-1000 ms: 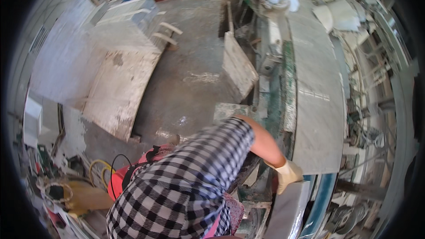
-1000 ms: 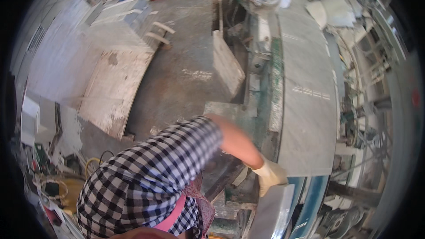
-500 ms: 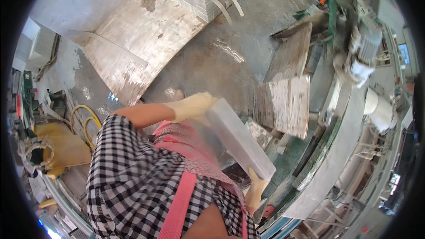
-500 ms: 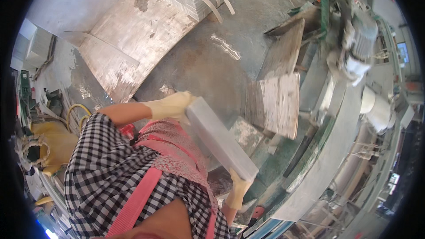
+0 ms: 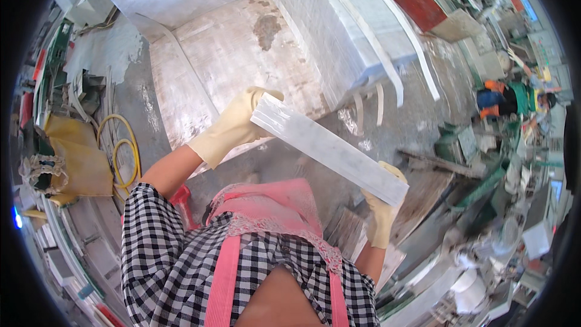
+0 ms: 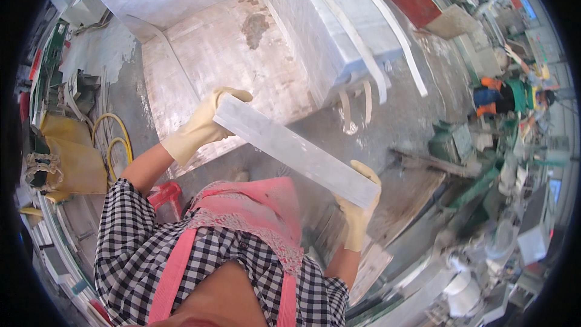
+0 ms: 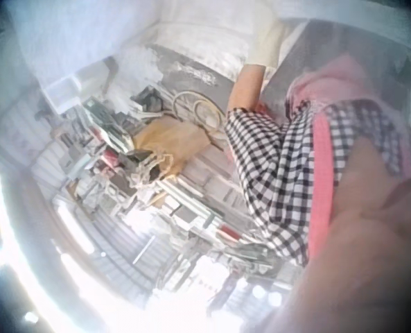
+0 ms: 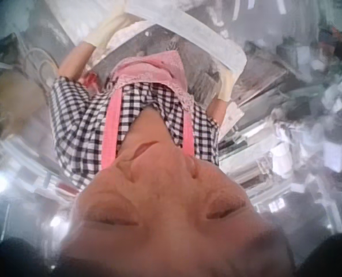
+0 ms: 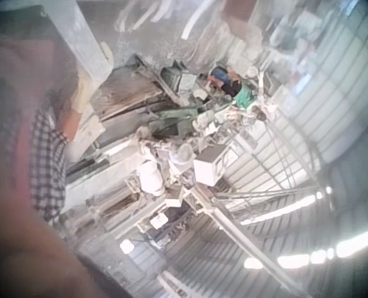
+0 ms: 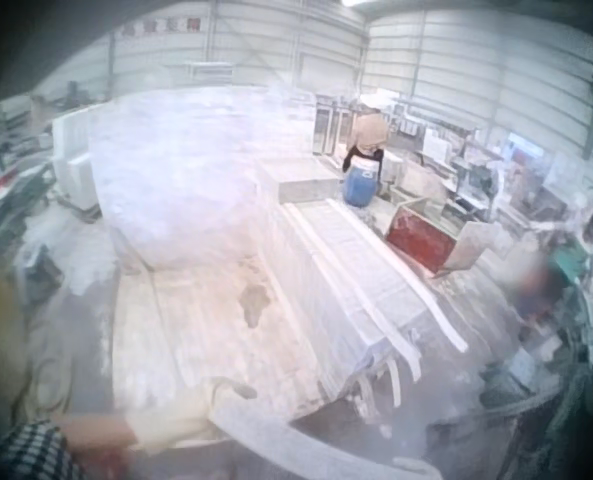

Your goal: The person sprays water on the floor and a grinding machine using a hose, then picks up rectangular stone slabs and rubs them against the rotating grinding wheel. They place the treated slabs onto a stack on the floor.

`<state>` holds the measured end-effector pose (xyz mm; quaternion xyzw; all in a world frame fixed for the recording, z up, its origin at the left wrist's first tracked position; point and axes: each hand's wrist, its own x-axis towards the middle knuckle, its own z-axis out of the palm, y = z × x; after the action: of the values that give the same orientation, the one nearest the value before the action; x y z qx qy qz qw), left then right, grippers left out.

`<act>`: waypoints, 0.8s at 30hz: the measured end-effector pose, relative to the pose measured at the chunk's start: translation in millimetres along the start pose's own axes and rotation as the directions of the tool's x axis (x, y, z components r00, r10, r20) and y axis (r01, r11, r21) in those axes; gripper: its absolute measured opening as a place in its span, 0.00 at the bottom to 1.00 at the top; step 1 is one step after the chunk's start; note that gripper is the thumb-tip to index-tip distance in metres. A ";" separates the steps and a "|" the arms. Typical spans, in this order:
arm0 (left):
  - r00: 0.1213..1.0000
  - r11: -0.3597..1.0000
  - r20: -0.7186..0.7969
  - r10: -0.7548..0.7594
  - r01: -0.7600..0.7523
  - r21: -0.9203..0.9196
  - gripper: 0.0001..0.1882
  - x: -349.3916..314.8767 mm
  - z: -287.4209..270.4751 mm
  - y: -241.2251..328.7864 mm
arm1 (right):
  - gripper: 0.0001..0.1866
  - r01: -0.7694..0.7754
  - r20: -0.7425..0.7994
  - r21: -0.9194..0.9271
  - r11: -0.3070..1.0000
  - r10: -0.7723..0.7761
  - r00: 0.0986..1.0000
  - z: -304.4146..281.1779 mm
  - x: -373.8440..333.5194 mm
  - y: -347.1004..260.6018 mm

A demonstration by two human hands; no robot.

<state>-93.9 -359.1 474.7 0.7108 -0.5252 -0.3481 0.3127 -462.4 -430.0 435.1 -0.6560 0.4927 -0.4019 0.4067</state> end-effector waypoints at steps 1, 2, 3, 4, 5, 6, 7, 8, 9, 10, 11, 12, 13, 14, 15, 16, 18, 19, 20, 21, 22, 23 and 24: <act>0.995 0.985 -0.022 -0.099 0.095 -0.143 0.12 21.7 -3.4 7.1 | 0.30 0.065 0.004 -0.049 0.997 -0.065 0.998 0.6 35.1 -1.4; 0.981 0.943 -0.029 -0.194 0.178 -0.281 0.13 41.4 -5.7 16.3 | 0.29 0.014 0.037 -0.077 0.997 -0.011 0.999 -1.4 66.3 -2.0; 0.959 0.875 -0.027 -0.282 0.246 -0.416 0.13 61.5 -6.3 27.2 | 0.30 0.041 0.038 -0.070 0.997 -0.039 0.999 -1.0 93.3 0.1; 0.948 0.884 -0.078 -0.308 0.255 -0.391 0.13 81.9 -5.7 41.2 | 0.30 0.102 0.043 -0.077 0.992 -0.099 0.994 -4.6 129.1 0.7; 0.934 0.892 -0.132 -0.332 0.266 -0.365 0.13 99.8 -3.6 56.0 | 0.30 0.161 0.041 -0.096 0.982 -0.158 0.987 -8.7 165.9 0.9; 0.917 0.942 -0.285 -0.279 0.204 -0.266 0.13 121.3 -0.7 71.6 | 0.30 0.092 0.066 -0.072 0.993 -0.087 0.994 -14.8 196.9 0.2; 0.876 0.974 -0.430 -0.218 0.169 -0.149 0.13 142.2 1.7 85.3 | 0.30 0.131 0.093 -0.029 0.991 -0.128 0.987 -18.3 228.7 -1.2; 0.771 0.992 -0.634 -0.061 0.115 0.044 0.12 165.5 15.3 102.1 | 0.30 0.158 0.129 -0.032 0.987 -0.153 0.980 -24.6 254.8 -3.9; 0.773 0.989 -0.634 0.002 0.093 0.115 0.11 180.4 13.1 109.4 | 0.30 0.179 0.164 -0.076 0.981 -0.165 0.973 -30.4 275.4 -5.2; 0.772 0.980 -0.632 0.064 0.071 0.186 0.11 195.5 11.9 116.1 | 0.30 0.180 0.172 0.018 0.983 -0.181 0.968 -30.4 296.7 -5.1; 0.883 0.992 -0.468 0.029 0.033 0.124 0.10 207.4 -4.3 113.6 | 0.31 0.185 0.174 0.075 0.980 -0.195 0.965 -28.8 316.2 -4.0; 0.960 0.999 -0.281 0.013 0.002 0.052 0.10 218.1 -16.5 112.2 | 0.31 0.194 0.168 0.106 0.975 -0.210 0.963 -28.5 335.1 -3.0; 0.962 0.996 -0.274 0.017 -0.041 -0.083 0.10 229.2 -21.1 112.8 | 0.32 0.205 0.194 0.099 0.974 -0.221 0.956 -28.8 353.5 -1.8; 0.964 0.973 -0.265 0.026 -0.084 -0.213 0.11 239.2 -24.8 112.7 | 0.33 0.219 0.213 0.069 0.973 -0.229 0.950 -27.9 368.9 0.0; 0.967 0.935 -0.252 0.037 -0.123 -0.334 0.11 250.5 -29.3 112.4 | 0.34 0.238 0.225 0.027 0.971 -0.238 0.945 -25.8 384.0 2.3; 0.956 0.942 -0.282 0.085 -0.169 -0.289 0.12 262.4 -33.3 112.2 | 0.35 0.205 0.244 0.040 0.978 -0.209 0.947 -23.0 398.7 3.6; 0.924 0.948 -0.332 0.188 -0.259 -0.186 0.13 288.8 -42.2 111.8 | 0.35 0.153 0.265 0.014 0.988 -0.151 0.952 -12.6 428.7 4.5; 0.926 0.954 -0.332 0.181 -0.248 -0.170 0.13 303.1 -47.9 110.7 | 0.35 0.141 0.273 0.064 0.988 -0.153 0.950 -4.3 441.3 4.2; 0.928 0.959 -0.331 0.173 -0.236 -0.158 0.13 318.1 -53.5 108.5 | 0.35 0.122 0.275 0.085 0.989 -0.141 0.951 4.0 453.9 2.3; 0.929 0.963 -0.332 0.165 -0.225 -0.150 0.13 328.8 -59.2 105.5 | 0.35 0.118 0.282 0.095 0.988 -0.140 0.949 11.8 464.0 -1.0; 0.909 0.966 -0.364 0.202 -0.246 -0.081 0.13 344.1 -67.1 99.9 | 0.35 0.117 0.276 0.076 0.990 -0.134 0.952 22.9 479.7 -3.5; 0.888 0.964 -0.391 0.242 -0.267 -0.011 0.13 358.8 -77.1 93.6 | 0.34 0.130 0.270 0.047 0.990 -0.138 0.953 35.2 495.1 -7.5; 0.867 0.957 -0.412 0.281 -0.284 0.054 0.13 374.5 -85.9 86.1 | 0.34 0.156 0.268 -0.001 0.988 -0.150 0.952 47.3 509.6 -10.1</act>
<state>8.4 -735.2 530.5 0.6826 -0.5435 -0.1417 0.4676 -317.7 -917.7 492.6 -0.7447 0.3855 -0.3348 0.4298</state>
